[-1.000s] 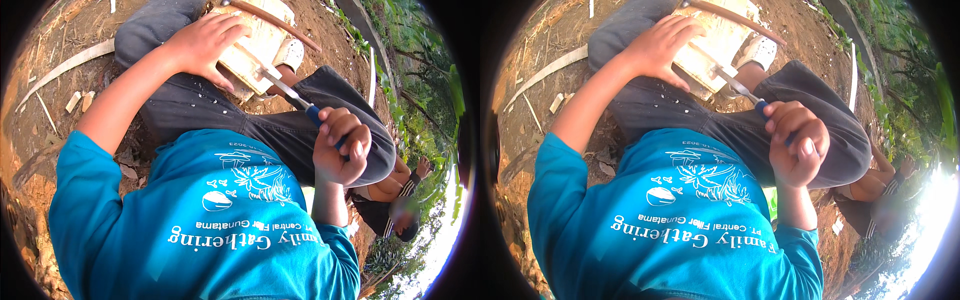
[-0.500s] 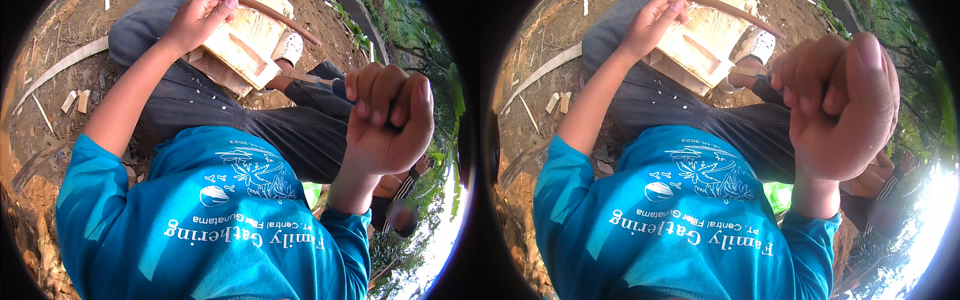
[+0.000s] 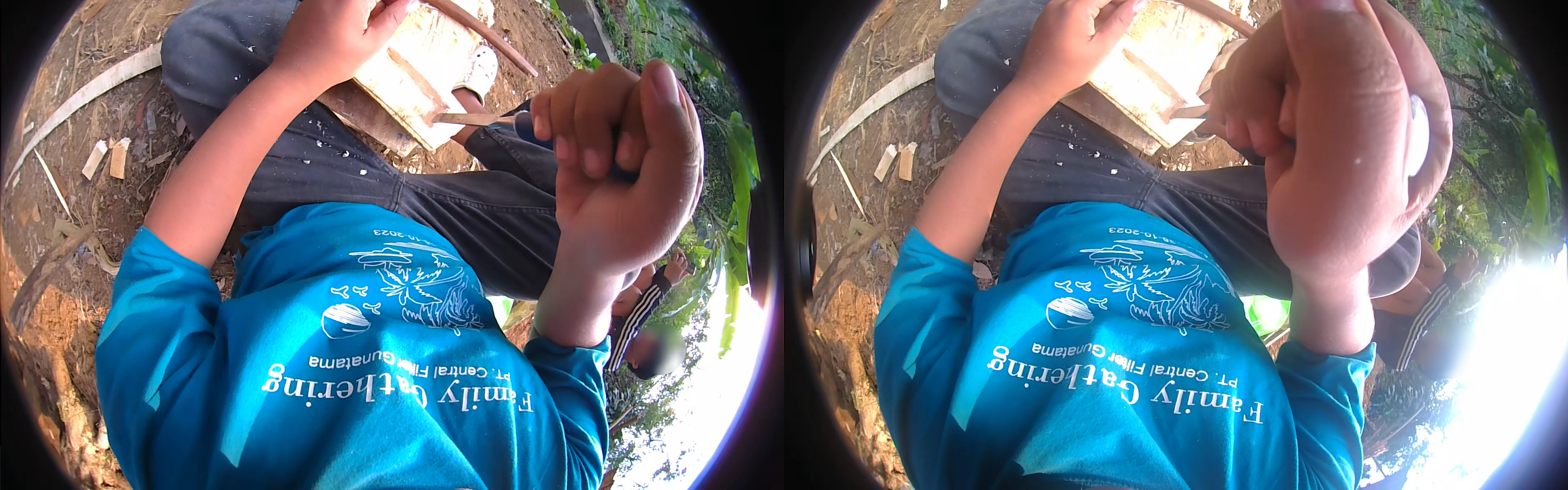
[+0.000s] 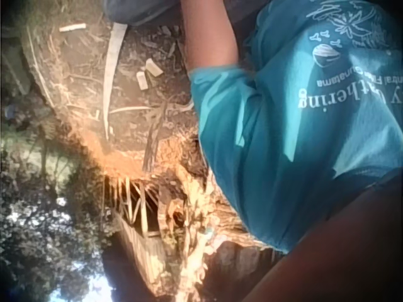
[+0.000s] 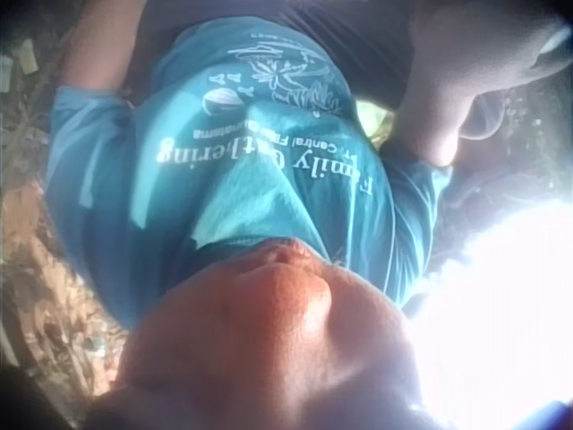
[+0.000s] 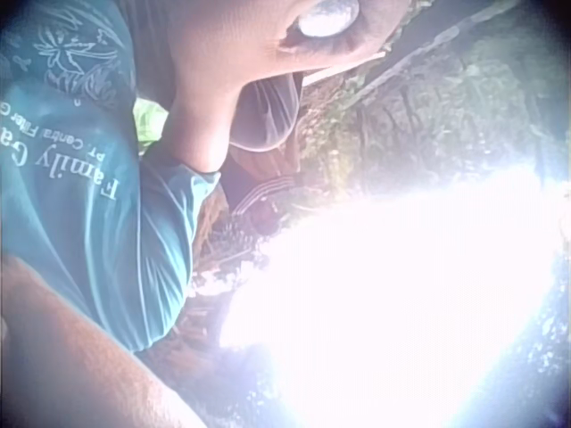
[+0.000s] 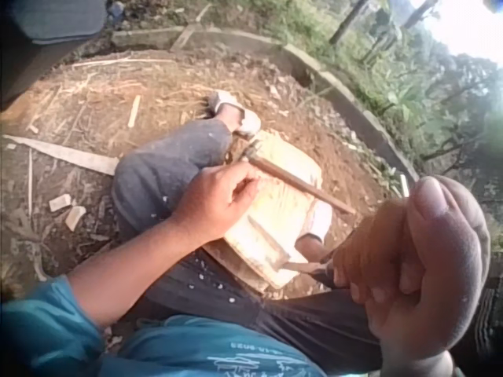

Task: The person carves a wooden block using a chisel and hammer while sitting on the ground.

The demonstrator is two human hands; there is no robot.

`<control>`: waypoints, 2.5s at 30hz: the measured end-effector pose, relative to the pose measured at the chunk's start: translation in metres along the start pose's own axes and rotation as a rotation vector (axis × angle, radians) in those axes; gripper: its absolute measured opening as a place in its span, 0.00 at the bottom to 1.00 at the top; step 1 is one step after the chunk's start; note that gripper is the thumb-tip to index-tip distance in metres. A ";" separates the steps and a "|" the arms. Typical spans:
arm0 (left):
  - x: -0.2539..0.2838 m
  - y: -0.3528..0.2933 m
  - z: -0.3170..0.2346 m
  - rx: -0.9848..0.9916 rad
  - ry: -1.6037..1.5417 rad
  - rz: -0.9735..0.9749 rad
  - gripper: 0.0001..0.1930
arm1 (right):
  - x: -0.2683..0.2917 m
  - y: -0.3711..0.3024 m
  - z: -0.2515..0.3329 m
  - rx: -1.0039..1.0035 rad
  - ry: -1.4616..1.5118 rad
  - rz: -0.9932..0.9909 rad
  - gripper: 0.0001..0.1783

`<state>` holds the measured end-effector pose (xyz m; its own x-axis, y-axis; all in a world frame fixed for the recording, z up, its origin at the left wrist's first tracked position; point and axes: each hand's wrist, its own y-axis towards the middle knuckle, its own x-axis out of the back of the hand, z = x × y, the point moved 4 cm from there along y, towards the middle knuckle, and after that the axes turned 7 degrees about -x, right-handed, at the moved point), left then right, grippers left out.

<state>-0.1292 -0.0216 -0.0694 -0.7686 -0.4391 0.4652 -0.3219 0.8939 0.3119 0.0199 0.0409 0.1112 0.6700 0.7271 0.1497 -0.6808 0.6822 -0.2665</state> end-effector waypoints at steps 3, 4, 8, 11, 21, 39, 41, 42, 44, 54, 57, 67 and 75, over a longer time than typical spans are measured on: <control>-0.002 0.001 -0.002 -0.017 0.033 -0.041 0.07 | -0.006 -0.004 0.004 -0.013 -0.066 -0.022 0.21; -0.004 0.002 -0.001 -0.024 0.039 -0.045 0.07 | -0.003 -0.008 0.004 -0.014 -0.088 -0.038 0.21; -0.003 -0.001 -0.002 -0.002 0.079 -0.055 0.07 | 0.014 -0.024 -0.015 0.040 -0.075 -0.044 0.21; -0.006 -0.001 -0.004 0.007 0.100 -0.062 0.08 | 0.010 -0.039 -0.026 0.149 0.128 0.000 0.21; -0.003 0.000 0.005 0.125 -0.053 -0.034 0.12 | 0.043 -0.115 -0.096 0.255 0.254 -0.254 0.21; -0.011 -0.002 0.027 0.319 -0.249 0.023 0.29 | 0.045 -0.054 -0.041 0.148 0.211 -0.234 0.25; -0.011 -0.003 0.026 0.310 -0.229 0.006 0.29 | 0.041 -0.050 -0.041 0.170 0.209 -0.212 0.26; -0.012 -0.003 0.025 0.308 -0.224 -0.011 0.28 | 0.039 -0.049 -0.041 0.182 0.206 -0.202 0.26; -0.013 -0.002 0.021 0.313 -0.189 -0.040 0.28 | 0.039 -0.052 -0.043 0.179 0.184 -0.237 0.27; -0.014 -0.005 0.015 0.322 -0.120 -0.071 0.26 | 0.040 -0.110 -0.120 0.329 0.460 -0.217 0.22; -0.016 -0.003 0.016 0.311 -0.167 -0.069 0.27 | 0.010 -0.112 -0.138 0.300 0.397 -0.245 0.23; -0.001 -0.005 0.037 0.339 -0.683 0.256 0.40 | 0.098 -0.097 -0.073 0.360 0.819 -0.304 0.31; 0.013 -0.009 -0.019 -0.363 0.287 0.662 0.40 | 0.114 -0.103 -0.083 0.253 0.680 -0.496 0.18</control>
<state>-0.1253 -0.0370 -0.0503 -0.5493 0.1208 0.8268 0.3880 0.9132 0.1243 0.1905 0.0470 0.0766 0.8823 0.1942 -0.4287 -0.2555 0.9626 -0.0899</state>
